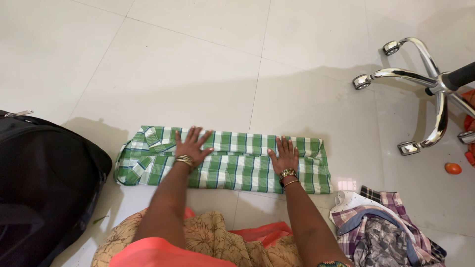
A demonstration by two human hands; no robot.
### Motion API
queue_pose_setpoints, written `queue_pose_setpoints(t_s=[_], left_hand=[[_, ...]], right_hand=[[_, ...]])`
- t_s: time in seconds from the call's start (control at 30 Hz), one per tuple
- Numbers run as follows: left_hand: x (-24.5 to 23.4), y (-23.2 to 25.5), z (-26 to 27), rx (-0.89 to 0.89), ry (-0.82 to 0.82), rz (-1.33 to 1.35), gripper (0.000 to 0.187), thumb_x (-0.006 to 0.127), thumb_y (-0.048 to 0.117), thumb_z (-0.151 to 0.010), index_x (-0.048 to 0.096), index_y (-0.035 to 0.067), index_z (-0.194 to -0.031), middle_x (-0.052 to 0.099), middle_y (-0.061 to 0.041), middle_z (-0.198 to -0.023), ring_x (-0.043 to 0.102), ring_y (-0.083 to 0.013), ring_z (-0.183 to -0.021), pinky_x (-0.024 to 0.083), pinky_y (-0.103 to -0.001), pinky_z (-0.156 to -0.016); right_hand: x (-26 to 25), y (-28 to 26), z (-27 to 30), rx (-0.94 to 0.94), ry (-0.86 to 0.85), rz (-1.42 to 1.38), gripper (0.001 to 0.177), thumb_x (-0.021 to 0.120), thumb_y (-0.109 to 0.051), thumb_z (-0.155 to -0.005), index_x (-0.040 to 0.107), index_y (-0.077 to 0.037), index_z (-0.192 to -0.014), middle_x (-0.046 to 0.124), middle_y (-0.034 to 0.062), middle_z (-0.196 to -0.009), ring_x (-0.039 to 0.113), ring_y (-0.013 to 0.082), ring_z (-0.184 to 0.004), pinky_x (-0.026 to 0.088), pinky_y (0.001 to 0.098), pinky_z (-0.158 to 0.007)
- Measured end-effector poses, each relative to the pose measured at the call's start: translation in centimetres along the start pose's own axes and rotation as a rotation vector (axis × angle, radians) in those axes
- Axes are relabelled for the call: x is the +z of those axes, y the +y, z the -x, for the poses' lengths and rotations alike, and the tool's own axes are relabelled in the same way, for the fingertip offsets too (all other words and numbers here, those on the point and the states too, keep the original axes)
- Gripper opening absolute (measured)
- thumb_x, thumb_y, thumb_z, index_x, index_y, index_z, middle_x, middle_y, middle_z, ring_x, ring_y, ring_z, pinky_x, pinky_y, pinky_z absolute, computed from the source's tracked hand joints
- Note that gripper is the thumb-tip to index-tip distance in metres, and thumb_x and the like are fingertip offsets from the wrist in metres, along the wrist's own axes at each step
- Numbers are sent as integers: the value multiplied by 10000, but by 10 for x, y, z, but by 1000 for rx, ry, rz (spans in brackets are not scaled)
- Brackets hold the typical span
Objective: The person folds a green and white plaid shirt by smoothing it out on the floor, folding the sleeves and sides inward, and then rolling the shirt into a compact rectangle.
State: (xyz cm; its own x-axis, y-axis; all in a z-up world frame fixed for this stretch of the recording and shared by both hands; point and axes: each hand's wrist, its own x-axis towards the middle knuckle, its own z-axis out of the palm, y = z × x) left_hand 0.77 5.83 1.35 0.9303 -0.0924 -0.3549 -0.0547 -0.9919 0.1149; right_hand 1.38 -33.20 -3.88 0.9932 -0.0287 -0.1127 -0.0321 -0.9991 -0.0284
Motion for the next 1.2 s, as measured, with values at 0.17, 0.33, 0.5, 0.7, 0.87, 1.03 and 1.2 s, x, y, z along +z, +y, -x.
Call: queue_pose_setpoints(t_s=[0.17, 0.33, 0.5, 0.7, 0.87, 1.03, 1.2], left_hand=[[5, -88, 1, 52, 49, -120, 767, 110, 800, -903, 5, 478, -1592, -12, 95, -1702, -23, -167, -1551, -50, -557, -1223], [-10, -105, 5, -29, -80, -161, 850, 134, 861, -839, 7, 498, -1597, -15, 138, -1701, -42, -165, -1562, -79, -595, -1216], [-13, -23, -5, -3, 180, -250, 921, 127, 893, -902, 50, 328, -1625, 11, 24, -1716, -31, -269, -1551, -123, -761, -1075], [-18, 35, 13, -34, -34, 22, 949, 239, 903, -811, 4, 430, -1600, -57, 59, -1698, -104, -278, -1548, -114, -822, -1035], [-16, 27, 20, -38, 22, 17, 909, 256, 897, -818, 31, 471, -1589, 5, 86, -1705, -71, -253, -1560, -88, -814, -1090], [-8, 19, 15, -24, 16, 25, 885, 250, 885, -834, 48, 474, -1591, 30, 86, -1708, -47, -249, -1568, -82, -815, -1098], [2, -23, 9, 59, 49, -31, 904, 225, 860, -864, 43, 402, -1622, 45, 72, -1722, 4, -179, -1575, -53, -759, -1164]], right_hand=[[-2, 2, -1, 14, -6, -3, 779, 202, -743, -958, 175, -340, -1625, 128, -26, -1710, 95, 217, -1570, 44, 477, -1263], [-6, 1, -1, 9, -6, -1, 780, 207, -734, -955, 167, -339, -1626, 126, -23, -1709, 94, 217, -1568, 45, 479, -1257], [-7, -1, -4, 34, -4, -38, 771, 232, -715, -967, 174, -329, -1631, 130, -24, -1713, 92, 223, -1578, 49, 491, -1265], [-1, 9, -10, -48, -8, -25, 797, 247, -725, -970, 153, -295, -1635, 113, -7, -1715, 94, 246, -1570, 45, 516, -1249], [-7, 50, -16, -81, -22, 42, 804, 243, -730, -967, 163, -302, -1642, 124, -19, -1721, 127, 239, -1568, 94, 532, -1235], [-6, 89, -6, 32, 45, -35, 749, 285, -695, -989, 202, -323, -1633, 149, -16, -1716, 146, 275, -1565, 77, 571, -1231], [-12, 92, 0, 53, 88, -97, 735, 347, -654, -993, 247, -313, -1636, 202, 0, -1718, 168, 301, -1572, 85, 577, -1243]])
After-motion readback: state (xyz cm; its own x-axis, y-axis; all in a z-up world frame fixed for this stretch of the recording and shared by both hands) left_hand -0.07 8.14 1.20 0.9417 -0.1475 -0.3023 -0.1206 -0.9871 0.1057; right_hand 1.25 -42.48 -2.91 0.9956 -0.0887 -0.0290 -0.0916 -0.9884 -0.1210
